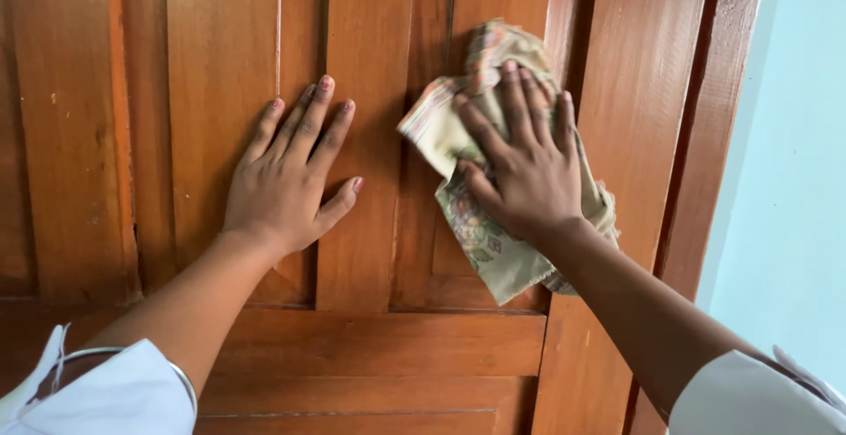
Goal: The person wipes down a wooden door and its locking hardware with a cloth.
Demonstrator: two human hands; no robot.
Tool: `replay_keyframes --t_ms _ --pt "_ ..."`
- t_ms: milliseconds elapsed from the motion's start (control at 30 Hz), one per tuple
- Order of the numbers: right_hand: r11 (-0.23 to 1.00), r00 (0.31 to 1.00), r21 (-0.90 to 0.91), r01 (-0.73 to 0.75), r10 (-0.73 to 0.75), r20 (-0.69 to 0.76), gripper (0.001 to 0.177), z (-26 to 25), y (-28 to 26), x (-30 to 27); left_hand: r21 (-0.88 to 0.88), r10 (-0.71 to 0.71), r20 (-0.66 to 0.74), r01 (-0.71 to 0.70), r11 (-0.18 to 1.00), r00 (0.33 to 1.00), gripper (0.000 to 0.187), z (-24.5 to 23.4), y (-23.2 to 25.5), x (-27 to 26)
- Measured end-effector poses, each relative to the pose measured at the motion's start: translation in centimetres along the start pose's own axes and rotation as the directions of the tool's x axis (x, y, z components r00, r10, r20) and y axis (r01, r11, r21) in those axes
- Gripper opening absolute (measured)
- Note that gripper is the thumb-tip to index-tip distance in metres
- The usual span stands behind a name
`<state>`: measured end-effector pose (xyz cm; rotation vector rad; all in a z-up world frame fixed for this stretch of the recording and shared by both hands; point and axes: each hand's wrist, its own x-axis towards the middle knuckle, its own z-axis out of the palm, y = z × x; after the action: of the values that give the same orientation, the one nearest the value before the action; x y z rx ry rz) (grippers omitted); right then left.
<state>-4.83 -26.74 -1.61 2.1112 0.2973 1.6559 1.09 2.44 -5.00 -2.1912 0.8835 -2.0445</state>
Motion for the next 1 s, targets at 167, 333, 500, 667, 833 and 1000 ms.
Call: replay_keyframes --t_ms 167,333,500,667,833,1000 --pt "0.992 0.997 0.119 -0.028 0.037 -0.07 0.069 0.7 -2.6 -3.4 -0.014 -0.004 -0.007 0.004 1.0 1.0 0.081 0.1 0.1 0.0" --pt "0.935 0.936 0.044 0.351 -0.351 -0.005 0.069 1.8 -3.5 -6.5 -0.016 -0.005 -0.042 0.005 1.0 0.999 0.078 0.3 0.0 -0.3" --pt "0.863 0.858 0.077 0.499 -0.505 0.097 0.069 1.2 -1.2 -2.6 -0.057 -0.004 -0.095 -0.002 0.998 0.995 0.075 0.1 0.0 -0.4" --pt "0.946 0.948 0.067 0.317 -0.317 -0.009 0.068 -0.7 -1.0 1.5 -0.031 0.005 -0.091 -0.007 0.999 0.996 0.074 0.1 0.0 -0.4" --pt "0.987 0.997 0.158 0.005 0.007 -0.075 0.064 -0.4 -5.3 0.4 -0.083 0.009 -0.107 -0.018 0.996 0.994 0.073 0.4 -0.1 -0.6" --pt "0.985 0.995 0.167 0.041 -0.055 0.079 0.077 -0.1 -6.8 -2.9 -0.011 -0.045 -0.094 0.044 0.999 0.995 0.066 0.8 -0.3 -0.6"
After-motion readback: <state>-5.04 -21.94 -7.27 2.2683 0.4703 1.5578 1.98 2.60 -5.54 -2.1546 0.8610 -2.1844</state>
